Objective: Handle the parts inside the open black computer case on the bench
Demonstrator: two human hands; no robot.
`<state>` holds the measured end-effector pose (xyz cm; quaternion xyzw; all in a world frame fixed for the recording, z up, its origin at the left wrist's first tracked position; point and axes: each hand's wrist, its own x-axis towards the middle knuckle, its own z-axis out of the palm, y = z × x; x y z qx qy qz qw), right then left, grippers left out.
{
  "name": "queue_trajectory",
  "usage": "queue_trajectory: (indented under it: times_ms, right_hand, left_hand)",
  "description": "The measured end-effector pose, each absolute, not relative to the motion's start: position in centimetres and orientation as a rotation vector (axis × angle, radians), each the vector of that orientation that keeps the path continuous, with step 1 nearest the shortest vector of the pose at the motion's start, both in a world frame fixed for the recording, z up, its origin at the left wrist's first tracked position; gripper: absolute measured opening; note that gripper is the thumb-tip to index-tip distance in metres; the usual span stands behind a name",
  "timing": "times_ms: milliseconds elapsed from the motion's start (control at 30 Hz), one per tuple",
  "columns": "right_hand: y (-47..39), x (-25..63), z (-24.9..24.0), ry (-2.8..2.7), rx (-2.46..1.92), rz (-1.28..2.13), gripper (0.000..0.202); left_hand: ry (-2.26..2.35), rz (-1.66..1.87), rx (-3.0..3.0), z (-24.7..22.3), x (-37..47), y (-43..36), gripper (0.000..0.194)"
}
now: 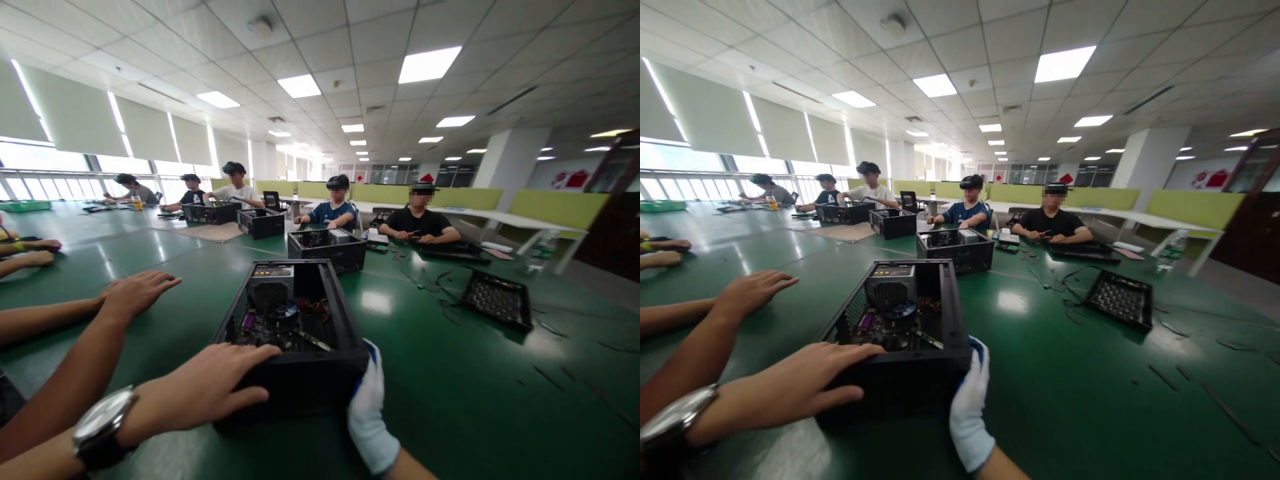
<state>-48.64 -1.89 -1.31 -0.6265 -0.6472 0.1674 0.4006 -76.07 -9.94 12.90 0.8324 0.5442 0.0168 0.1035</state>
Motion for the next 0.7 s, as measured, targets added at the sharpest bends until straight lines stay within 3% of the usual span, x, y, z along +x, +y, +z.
queue_trajectory:
  times_ms: [167,267,367,500,700]
  right_hand:
    - [3.9,-64.1,1.3,-1.681,-1.631,0.754,0.061]
    - [7.6,-69.7,2.6,-1.757,-1.67,0.762,0.058]
    - [10.1,-70.8,3.1,-1.812,-1.665,0.77,0.055]
    - [9.5,-64.5,1.9,-1.892,-1.561,0.754,0.053]
    - [3.1,-44.3,-3.6,-2.08,-1.482,0.466,0.051]
  left_hand:
    - [2.103,0.1,2.328,12.3,-85.3,-6.3,0.053]
    - [2.169,0.419,2.568,13.8,-83.2,-2.9,0.052]
    - [1.936,0.572,2.773,15.6,-77.2,3.4,0.048]
    - [1.986,0.325,2.781,16.4,-71.3,14.0,0.049]
    - [2.048,0.143,2.602,16.6,-68.7,22.8,0.04]
